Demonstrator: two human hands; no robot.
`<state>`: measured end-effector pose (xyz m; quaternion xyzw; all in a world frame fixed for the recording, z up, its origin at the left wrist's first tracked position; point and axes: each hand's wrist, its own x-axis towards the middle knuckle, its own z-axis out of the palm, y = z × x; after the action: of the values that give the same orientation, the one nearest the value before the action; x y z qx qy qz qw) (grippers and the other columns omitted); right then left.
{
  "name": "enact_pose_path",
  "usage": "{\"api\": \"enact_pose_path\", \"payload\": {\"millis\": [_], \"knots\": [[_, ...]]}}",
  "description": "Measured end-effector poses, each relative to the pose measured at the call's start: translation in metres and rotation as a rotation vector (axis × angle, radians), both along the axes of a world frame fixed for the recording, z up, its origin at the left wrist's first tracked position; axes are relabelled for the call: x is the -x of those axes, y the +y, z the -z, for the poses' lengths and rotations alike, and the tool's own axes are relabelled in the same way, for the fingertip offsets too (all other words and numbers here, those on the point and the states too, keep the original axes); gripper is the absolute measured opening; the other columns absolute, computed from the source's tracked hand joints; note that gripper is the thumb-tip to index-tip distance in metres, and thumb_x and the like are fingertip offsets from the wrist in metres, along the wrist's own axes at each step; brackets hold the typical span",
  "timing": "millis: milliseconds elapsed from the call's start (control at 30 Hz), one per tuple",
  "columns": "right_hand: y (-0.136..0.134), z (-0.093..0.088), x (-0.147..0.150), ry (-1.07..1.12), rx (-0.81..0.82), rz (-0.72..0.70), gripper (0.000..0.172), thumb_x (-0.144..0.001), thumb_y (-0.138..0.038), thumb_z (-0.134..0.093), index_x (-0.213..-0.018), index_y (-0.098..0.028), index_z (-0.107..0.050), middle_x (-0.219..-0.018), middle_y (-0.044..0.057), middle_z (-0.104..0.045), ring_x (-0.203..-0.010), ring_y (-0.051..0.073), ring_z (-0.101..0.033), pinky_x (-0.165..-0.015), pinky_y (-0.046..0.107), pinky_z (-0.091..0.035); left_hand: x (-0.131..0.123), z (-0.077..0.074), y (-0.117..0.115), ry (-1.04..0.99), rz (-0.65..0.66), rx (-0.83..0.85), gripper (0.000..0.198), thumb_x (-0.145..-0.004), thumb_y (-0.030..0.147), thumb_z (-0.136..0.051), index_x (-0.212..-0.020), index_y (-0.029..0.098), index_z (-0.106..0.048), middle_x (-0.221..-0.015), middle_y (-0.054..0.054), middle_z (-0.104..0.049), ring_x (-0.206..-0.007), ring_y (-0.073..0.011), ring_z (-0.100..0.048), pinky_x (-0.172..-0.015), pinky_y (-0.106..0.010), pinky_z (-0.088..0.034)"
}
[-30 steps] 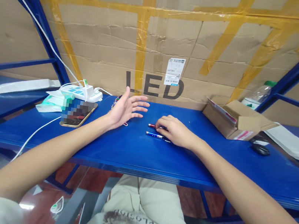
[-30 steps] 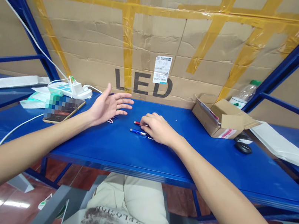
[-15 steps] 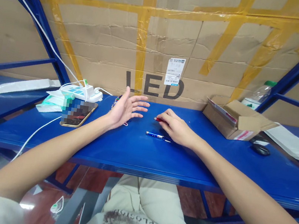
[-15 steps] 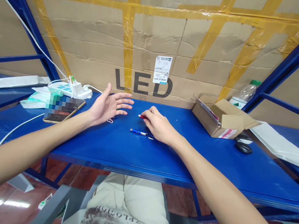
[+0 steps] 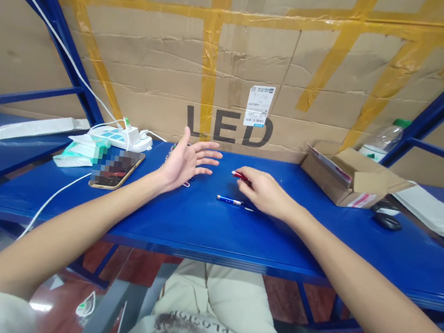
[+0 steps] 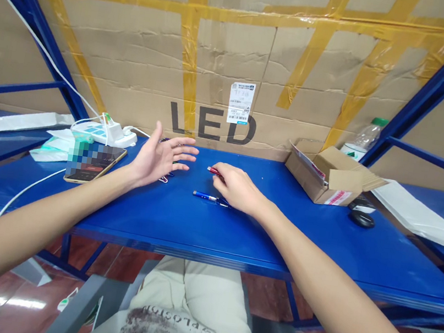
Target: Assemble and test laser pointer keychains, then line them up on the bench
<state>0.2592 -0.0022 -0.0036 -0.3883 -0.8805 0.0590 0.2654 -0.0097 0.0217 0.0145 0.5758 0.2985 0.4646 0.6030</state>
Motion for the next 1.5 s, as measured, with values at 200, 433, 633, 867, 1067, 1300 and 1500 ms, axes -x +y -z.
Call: {"api": "enact_pose_path", "payload": {"millis": [200, 433, 633, 867, 1067, 1300, 1500], "knots": [[-0.0012, 0.0000, 0.0007, -0.007, 0.011, -0.064, 0.030, -0.110, -0.029, -0.049, -0.125, -0.022, -0.074, -0.127, 0.012, -0.081, -0.111, 0.029, -0.077, -0.095, 0.041, -0.057, 0.0006, 0.0004, 0.0012, -0.010, 0.011, 0.007, 0.099, -0.095, 0.095, -0.026, -0.134, 0.017, -0.072, -0.139, -0.020, -0.073, -0.129, -0.0365, -0.069, -0.091, -0.042, -0.062], [-0.0013, -0.0005, 0.0000, -0.022, -0.034, -0.114, 0.034, -0.111, -0.031, -0.049, -0.131, -0.022, -0.074, -0.133, 0.013, -0.079, -0.119, 0.031, -0.075, -0.103, 0.047, -0.057, 0.0004, 0.0001, 0.0009, -0.018, 0.009, 0.007, 0.097, -0.096, 0.094, -0.027, -0.133, 0.016, -0.072, -0.140, -0.021, -0.073, -0.128, -0.0370, -0.069, -0.091, -0.043, -0.062], [0.0007, 0.0026, -0.0004, -0.005, -0.050, -0.086, 0.033, -0.111, -0.031, -0.049, -0.132, -0.021, -0.073, -0.132, 0.013, -0.079, -0.119, 0.031, -0.075, -0.102, 0.045, -0.058, 0.0008, 0.0005, 0.0016, -0.008, 0.011, 0.006, 0.097, -0.096, 0.094, -0.027, -0.133, 0.017, -0.072, -0.140, -0.021, -0.073, -0.129, -0.0369, -0.068, -0.091, -0.043, -0.062], [0.0014, 0.0035, -0.0019, 0.005, -0.084, -0.120, 0.033, -0.113, -0.031, -0.048, -0.132, -0.022, -0.073, -0.133, 0.013, -0.079, -0.119, 0.030, -0.075, -0.102, 0.044, -0.058, 0.0011, 0.0008, 0.0018, -0.010, 0.019, 0.002, 0.097, -0.097, 0.093, -0.028, -0.135, 0.016, -0.071, -0.141, -0.021, -0.072, -0.127, -0.0360, -0.069, -0.091, -0.042, -0.061], [0.0010, 0.0033, -0.0010, 0.001, -0.089, -0.106, 0.031, -0.110, -0.029, -0.050, -0.129, -0.021, -0.074, -0.129, 0.013, -0.080, -0.116, 0.032, -0.076, -0.100, 0.047, -0.060, 0.0016, 0.0009, 0.0019, -0.011, 0.028, 0.003, 0.097, -0.097, 0.093, -0.027, -0.135, 0.015, -0.070, -0.141, -0.020, -0.072, -0.127, -0.0351, -0.069, -0.091, -0.041, -0.061], [-0.0017, -0.0002, -0.0014, 0.008, -0.083, -0.113, 0.033, -0.113, -0.032, -0.046, -0.130, -0.022, -0.073, -0.129, 0.014, -0.079, -0.117, 0.032, -0.075, -0.101, 0.047, -0.059, 0.0014, 0.0019, 0.0020, -0.017, 0.030, -0.015, 0.097, -0.096, 0.094, -0.028, -0.135, 0.015, -0.071, -0.138, -0.020, -0.073, -0.124, -0.0346, -0.069, -0.089, -0.041, -0.060], [-0.0024, 0.0000, -0.0006, 0.006, -0.070, -0.098, 0.032, -0.112, -0.032, -0.047, -0.130, -0.020, -0.072, -0.130, 0.015, -0.078, -0.116, 0.032, -0.075, -0.100, 0.048, -0.058, 0.0015, 0.0015, 0.0013, -0.021, 0.038, -0.008, 0.096, -0.097, 0.093, -0.028, -0.134, 0.016, -0.071, -0.138, -0.020, -0.073, -0.123, -0.0332, -0.069, -0.088, -0.039, -0.060]]}}
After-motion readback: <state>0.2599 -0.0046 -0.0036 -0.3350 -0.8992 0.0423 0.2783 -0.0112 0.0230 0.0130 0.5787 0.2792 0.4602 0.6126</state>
